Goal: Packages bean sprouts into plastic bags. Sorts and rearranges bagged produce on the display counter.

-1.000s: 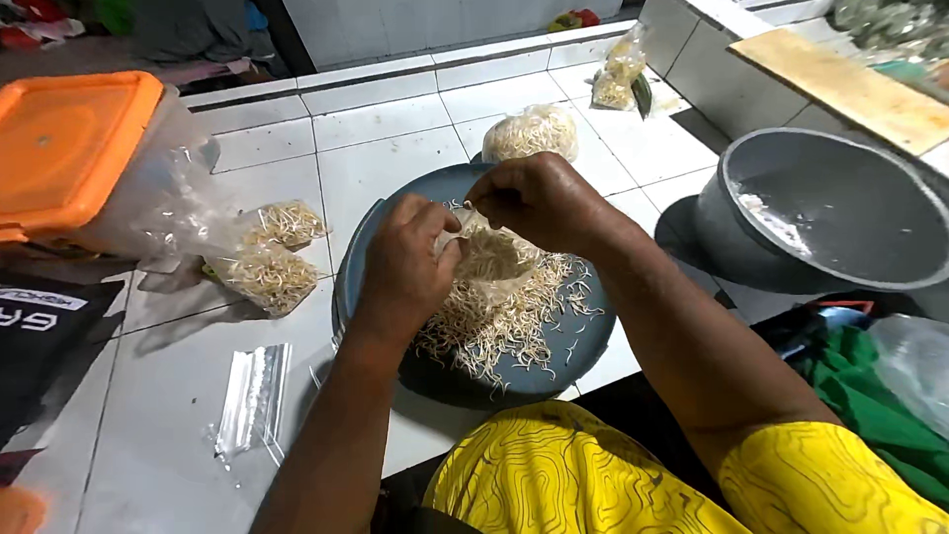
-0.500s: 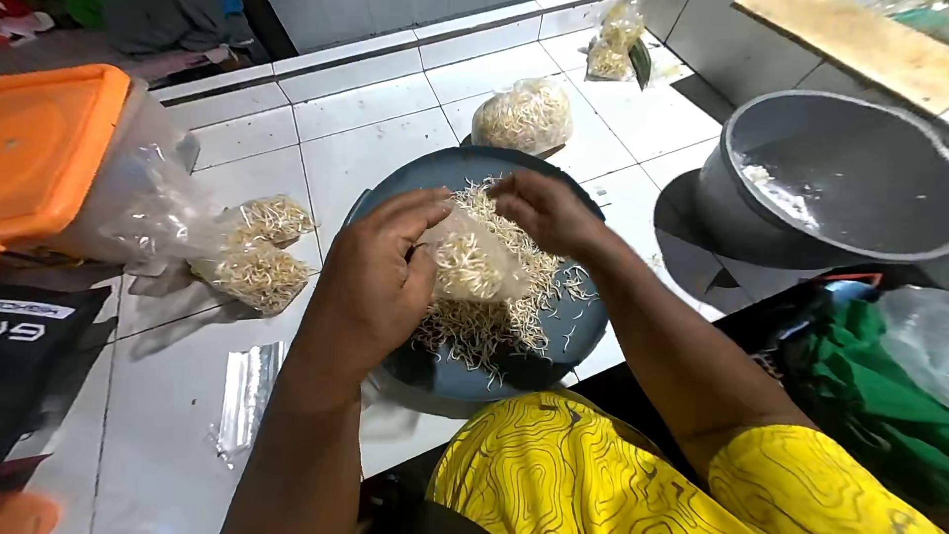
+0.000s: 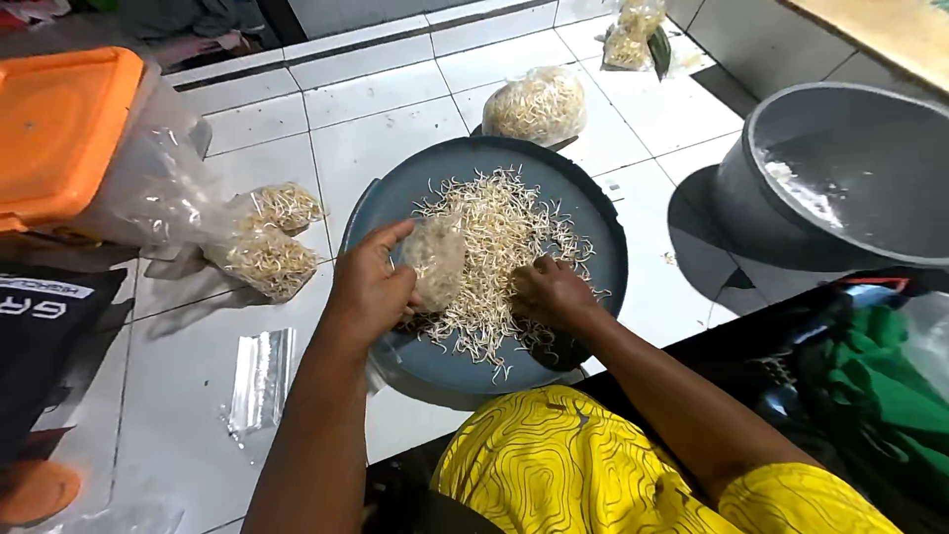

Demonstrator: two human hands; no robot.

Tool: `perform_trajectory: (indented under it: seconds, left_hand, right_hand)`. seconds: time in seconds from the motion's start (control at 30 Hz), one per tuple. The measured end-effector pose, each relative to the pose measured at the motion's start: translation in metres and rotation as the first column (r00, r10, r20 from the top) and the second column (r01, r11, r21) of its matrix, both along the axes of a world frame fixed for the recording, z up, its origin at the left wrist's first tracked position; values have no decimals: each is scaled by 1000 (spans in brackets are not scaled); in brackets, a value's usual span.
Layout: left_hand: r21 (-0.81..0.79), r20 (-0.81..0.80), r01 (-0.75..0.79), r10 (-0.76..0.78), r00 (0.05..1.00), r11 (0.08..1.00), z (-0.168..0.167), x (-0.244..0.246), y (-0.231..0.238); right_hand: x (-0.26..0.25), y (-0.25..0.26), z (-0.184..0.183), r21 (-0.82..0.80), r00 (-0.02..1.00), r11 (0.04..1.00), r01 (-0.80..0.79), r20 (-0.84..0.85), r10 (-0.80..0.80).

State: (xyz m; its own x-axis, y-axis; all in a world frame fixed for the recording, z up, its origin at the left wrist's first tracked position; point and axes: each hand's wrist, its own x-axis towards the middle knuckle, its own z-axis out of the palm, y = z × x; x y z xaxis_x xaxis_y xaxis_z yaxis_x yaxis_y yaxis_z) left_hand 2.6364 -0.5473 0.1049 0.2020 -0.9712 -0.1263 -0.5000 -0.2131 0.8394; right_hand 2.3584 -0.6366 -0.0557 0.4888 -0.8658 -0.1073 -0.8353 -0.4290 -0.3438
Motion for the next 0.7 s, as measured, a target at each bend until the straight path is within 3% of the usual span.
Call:
perform_trajectory:
  seconds: [0.1,0.2,0.23,0.3,0.37,0.4,0.43,0.63,0.7]
  left_hand:
    - [-77,-62,-26,21,998,997,15,-2,4]
    - [-288,-202,-43,-17,979,957,28,0,12]
    - [-349,-229,-54,-30,973,936,31,0,14]
    - [-449,-222,-51,-56,974,892,32,-6,14]
    - [-468,-175,-13,-78,981,884,24,-15,8]
    - [-432,-146,8,-78,986,902,18,-20,7]
    - [-393,-102,28,-74,992,919,11,-26,5]
    - [-291,240,152,-82,967,945,-44,-57,-14]
    - [-250,308,177,-95,947,952,-59,-67,-16]
  right_hand:
    - [-4,-4,6,-11,994,999,-32,100,33]
    - [-18,-15,25,127,950,992,27,306,-65]
    - [-24,-20,29,231,893,972,49,425,-146]
    - [-34,-26,36,499,672,866,24,634,-383]
    - [-44,-32,40,715,454,694,-81,646,-613]
    - [-49,-33,40,762,406,634,-130,624,-667]
    - [-52,-33,38,777,391,611,-148,614,-686]
    - [-54,-35,46,714,362,700,-16,656,-662]
    - [-53,-42,47,615,475,781,106,659,-583]
